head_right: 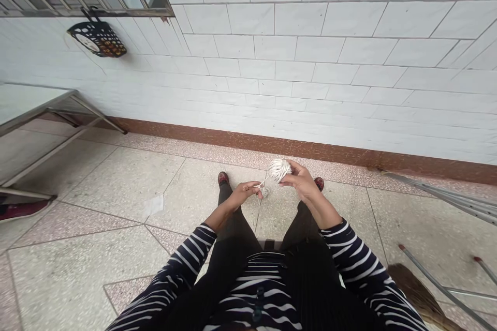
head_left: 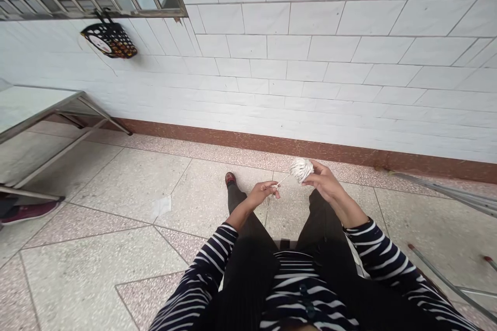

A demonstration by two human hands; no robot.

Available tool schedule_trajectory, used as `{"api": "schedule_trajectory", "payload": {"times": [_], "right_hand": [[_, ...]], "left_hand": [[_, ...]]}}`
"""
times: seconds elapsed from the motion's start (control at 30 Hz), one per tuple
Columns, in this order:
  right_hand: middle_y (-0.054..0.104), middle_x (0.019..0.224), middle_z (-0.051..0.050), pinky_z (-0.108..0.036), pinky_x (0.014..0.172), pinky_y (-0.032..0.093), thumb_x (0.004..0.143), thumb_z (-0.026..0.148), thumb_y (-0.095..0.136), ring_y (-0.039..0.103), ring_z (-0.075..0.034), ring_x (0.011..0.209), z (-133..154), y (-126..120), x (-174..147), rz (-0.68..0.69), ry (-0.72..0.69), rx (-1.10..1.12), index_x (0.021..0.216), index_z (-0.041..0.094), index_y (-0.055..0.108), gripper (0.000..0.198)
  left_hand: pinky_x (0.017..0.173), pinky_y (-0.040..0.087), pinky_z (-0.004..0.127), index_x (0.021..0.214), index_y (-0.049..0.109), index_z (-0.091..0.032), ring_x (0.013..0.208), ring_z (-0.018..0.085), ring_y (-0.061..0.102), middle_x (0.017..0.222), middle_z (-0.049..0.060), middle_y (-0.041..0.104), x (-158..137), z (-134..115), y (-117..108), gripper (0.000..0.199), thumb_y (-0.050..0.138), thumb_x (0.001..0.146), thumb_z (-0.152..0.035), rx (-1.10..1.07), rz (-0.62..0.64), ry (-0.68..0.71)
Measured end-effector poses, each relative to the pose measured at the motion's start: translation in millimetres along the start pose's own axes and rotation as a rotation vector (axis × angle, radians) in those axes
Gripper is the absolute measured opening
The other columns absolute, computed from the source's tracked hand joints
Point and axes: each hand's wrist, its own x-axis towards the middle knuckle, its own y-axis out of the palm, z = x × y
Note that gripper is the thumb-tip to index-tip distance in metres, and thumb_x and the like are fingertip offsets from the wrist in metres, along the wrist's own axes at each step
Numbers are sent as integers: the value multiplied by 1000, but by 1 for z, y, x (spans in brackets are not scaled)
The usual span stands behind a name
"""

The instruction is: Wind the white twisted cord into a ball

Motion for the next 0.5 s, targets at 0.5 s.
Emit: {"api": "schedule_trajectory", "payload": {"times": [0.5], "right_hand": [[71, 90, -2, -27, 52, 55, 52, 17, 81, 64, -17, 70, 4, 18, 11, 77, -116, -203, 104, 22, 69, 54]], "left_hand": [[104, 41, 35, 119, 65, -15, 115, 23, 59, 124, 11, 67, 23, -5, -11, 38, 60, 82, -19, 407, -249, 9]]}}
